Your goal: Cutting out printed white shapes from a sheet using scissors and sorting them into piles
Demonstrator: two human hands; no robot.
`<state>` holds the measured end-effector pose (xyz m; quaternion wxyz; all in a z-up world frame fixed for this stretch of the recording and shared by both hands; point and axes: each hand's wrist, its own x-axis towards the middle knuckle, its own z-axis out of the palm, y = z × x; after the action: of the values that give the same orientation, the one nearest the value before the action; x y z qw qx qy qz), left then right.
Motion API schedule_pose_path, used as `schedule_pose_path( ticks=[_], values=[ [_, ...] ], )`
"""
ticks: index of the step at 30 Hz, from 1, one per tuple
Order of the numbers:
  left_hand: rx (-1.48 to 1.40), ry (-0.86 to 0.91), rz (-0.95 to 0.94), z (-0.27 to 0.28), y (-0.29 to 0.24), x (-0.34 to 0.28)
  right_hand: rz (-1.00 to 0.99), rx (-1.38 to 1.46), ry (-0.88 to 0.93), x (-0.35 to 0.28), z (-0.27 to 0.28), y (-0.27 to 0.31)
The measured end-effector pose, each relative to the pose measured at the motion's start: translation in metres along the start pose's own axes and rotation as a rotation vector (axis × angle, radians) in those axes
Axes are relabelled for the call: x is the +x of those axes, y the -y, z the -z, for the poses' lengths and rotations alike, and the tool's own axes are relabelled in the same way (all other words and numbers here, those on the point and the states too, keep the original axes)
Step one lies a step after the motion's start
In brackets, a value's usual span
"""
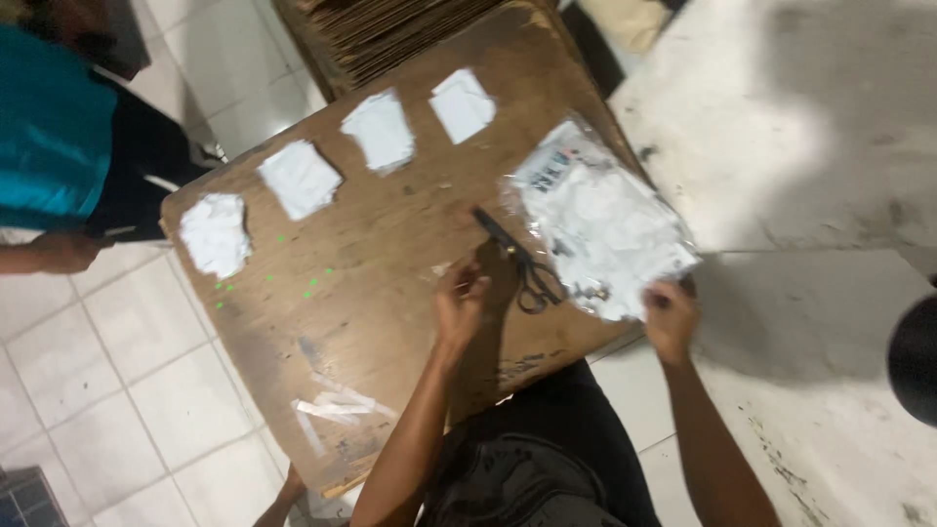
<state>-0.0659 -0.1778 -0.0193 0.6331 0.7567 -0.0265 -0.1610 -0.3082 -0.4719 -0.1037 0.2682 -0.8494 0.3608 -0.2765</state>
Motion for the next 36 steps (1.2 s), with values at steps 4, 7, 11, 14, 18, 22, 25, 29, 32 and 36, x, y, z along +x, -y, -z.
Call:
schedule_pose_path(
  ticks=[4, 7, 11, 14, 18, 22, 25, 29, 32, 36],
  values=[
    [-0.036, 0.144, -0.104, -0.079, -0.038, 0.005, 0.004, 0.093, -0.052, 0.044, -0.017, 0.046],
    [0.467, 0.069, -0.381, -0.103, -0.046, 0.019, 0.338, -0.129, -0.074, 0.068, -0.022, 0.056],
    [0.507, 0.184, -0.256, -0.112, -0.035, 0.020, 0.349, -0.276, -0.029, 0.061, -0.019, 0.053],
    [0.497, 0.220, -0.160, -0.108, -0.041, 0.012, 0.341, -0.203, -0.040, 0.055, -0.011, 0.047],
    [0.453, 0.216, -0.101, -0.101, -0.031, 0.009, 0.339, -0.089, -0.131, 0.039, -0.009, 0.030],
    [0.437, 0.210, -0.118, -0.092, -0.017, -0.007, 0.266, -0.109, -0.013, 0.051, 0.006, 0.064],
    [0.446, 0.200, -0.138, -0.088, -0.001, -0.015, 0.325, -0.099, -0.055, 0.048, -0.017, 0.049],
    [0.460, 0.196, -0.169, -0.076, 0.015, -0.020, 0.371, -0.097, -0.239, 0.042, -0.044, 0.017],
    [0.419, 0.215, -0.137, -0.057, 0.009, -0.027, 0.322, 0.032, -0.286, 0.037, -0.027, 0.032],
    [0.343, 0.240, 0.008, -0.041, 0.010, -0.034, 0.256, 0.090, -0.274, 0.029, -0.016, 0.022]
  ],
)
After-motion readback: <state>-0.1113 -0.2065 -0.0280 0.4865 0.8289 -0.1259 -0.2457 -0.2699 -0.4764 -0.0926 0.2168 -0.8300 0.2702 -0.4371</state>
